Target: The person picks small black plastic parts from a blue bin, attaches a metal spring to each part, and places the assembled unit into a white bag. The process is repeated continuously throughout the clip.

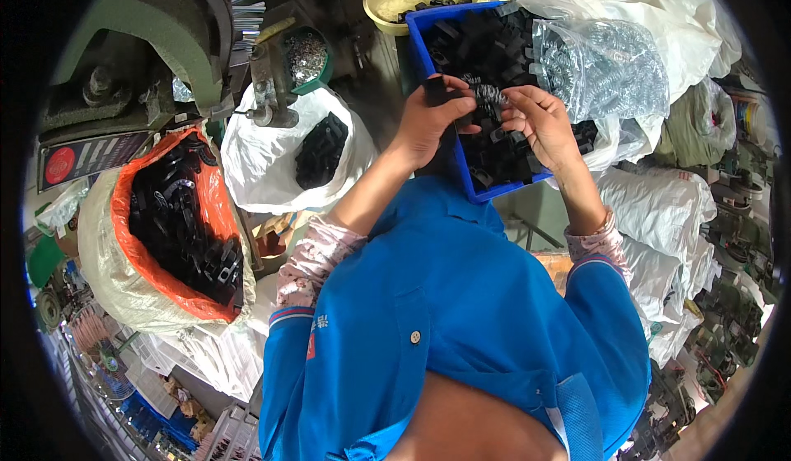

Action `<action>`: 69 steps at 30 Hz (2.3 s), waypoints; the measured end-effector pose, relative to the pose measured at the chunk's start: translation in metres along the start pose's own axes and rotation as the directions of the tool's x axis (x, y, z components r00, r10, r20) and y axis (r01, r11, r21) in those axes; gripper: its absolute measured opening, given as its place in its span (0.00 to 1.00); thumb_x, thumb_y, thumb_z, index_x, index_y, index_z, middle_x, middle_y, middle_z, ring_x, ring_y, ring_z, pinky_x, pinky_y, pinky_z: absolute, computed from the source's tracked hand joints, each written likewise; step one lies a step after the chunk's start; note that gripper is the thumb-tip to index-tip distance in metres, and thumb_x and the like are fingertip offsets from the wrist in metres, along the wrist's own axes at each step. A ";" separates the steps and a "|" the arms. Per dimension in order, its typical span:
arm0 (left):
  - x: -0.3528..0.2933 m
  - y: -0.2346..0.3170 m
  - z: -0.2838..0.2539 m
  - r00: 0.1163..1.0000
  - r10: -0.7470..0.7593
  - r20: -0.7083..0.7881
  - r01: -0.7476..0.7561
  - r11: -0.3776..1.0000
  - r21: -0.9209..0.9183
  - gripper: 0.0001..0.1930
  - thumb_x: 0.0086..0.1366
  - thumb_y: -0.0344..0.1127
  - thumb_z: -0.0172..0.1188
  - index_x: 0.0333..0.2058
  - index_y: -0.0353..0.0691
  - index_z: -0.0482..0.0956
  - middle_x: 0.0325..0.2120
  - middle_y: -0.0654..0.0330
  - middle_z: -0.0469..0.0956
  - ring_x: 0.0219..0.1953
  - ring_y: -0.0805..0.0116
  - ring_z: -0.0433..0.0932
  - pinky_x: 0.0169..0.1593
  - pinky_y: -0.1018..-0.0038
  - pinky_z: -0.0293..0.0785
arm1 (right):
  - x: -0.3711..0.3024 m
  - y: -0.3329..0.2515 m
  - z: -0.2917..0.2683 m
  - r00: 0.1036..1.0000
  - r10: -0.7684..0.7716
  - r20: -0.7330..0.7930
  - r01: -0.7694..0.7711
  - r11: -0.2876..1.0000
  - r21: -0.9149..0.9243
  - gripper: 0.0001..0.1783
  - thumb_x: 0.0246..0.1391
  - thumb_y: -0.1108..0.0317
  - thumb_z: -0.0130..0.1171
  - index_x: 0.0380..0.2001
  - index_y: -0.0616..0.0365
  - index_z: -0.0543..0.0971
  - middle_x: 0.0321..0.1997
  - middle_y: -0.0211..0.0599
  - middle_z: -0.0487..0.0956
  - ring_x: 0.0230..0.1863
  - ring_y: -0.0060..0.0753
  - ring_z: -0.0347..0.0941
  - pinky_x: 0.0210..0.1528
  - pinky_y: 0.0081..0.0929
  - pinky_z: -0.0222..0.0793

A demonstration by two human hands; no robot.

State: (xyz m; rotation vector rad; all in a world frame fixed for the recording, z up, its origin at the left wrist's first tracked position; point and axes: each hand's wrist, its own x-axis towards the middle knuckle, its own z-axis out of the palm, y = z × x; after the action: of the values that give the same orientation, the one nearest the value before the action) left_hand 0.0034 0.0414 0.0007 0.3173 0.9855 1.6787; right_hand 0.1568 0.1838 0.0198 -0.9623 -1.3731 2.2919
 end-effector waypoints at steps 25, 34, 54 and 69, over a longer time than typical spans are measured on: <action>0.028 -0.012 0.023 0.992 -0.057 0.117 0.003 0.910 0.415 0.11 0.58 0.32 0.64 0.39 0.37 0.77 0.29 0.62 0.80 0.30 0.74 0.80 0.22 0.81 0.70 | -0.017 0.015 -0.022 0.997 -0.059 -0.043 0.063 0.993 0.104 0.09 0.55 0.78 0.56 0.40 0.67 0.78 0.38 0.37 0.80 0.38 0.26 0.77 0.41 0.23 0.76; 0.038 -0.012 0.007 0.984 -0.156 -0.086 0.156 0.988 -0.002 0.09 0.59 0.29 0.62 0.37 0.36 0.74 0.30 0.55 0.77 0.33 0.62 0.81 0.37 0.69 0.82 | -0.020 0.018 -0.009 0.719 -0.694 0.042 0.498 0.472 -0.727 0.10 0.47 0.83 0.60 0.35 0.63 0.79 0.38 0.41 0.79 0.37 0.32 0.77 0.38 0.20 0.71; -0.020 0.018 -0.015 0.988 -0.040 -0.152 0.017 0.989 -0.145 0.15 0.58 0.26 0.63 0.44 0.33 0.73 0.35 0.53 0.78 0.37 0.63 0.80 0.38 0.65 0.81 | 0.005 0.003 0.062 0.785 -0.456 0.419 0.585 0.324 -0.743 0.23 0.42 0.75 0.69 0.45 0.59 0.77 0.41 0.40 0.78 0.35 0.29 0.77 0.34 0.21 0.71; -0.079 0.035 -0.072 0.916 0.167 -0.364 -0.216 0.972 -0.096 0.10 0.59 0.21 0.59 0.40 0.27 0.75 0.34 0.48 0.79 0.35 0.58 0.82 0.43 0.68 0.81 | 0.035 0.022 0.127 0.714 -0.352 0.605 0.675 0.576 -0.461 0.26 0.46 0.71 0.68 0.50 0.61 0.74 0.43 0.42 0.75 0.38 0.29 0.76 0.36 0.22 0.73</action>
State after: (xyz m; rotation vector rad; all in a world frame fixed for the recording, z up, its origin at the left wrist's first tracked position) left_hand -0.0391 -0.0633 0.0038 0.0182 1.1242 2.0189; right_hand 0.0473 0.1084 0.0279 -0.0359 -2.3794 1.5857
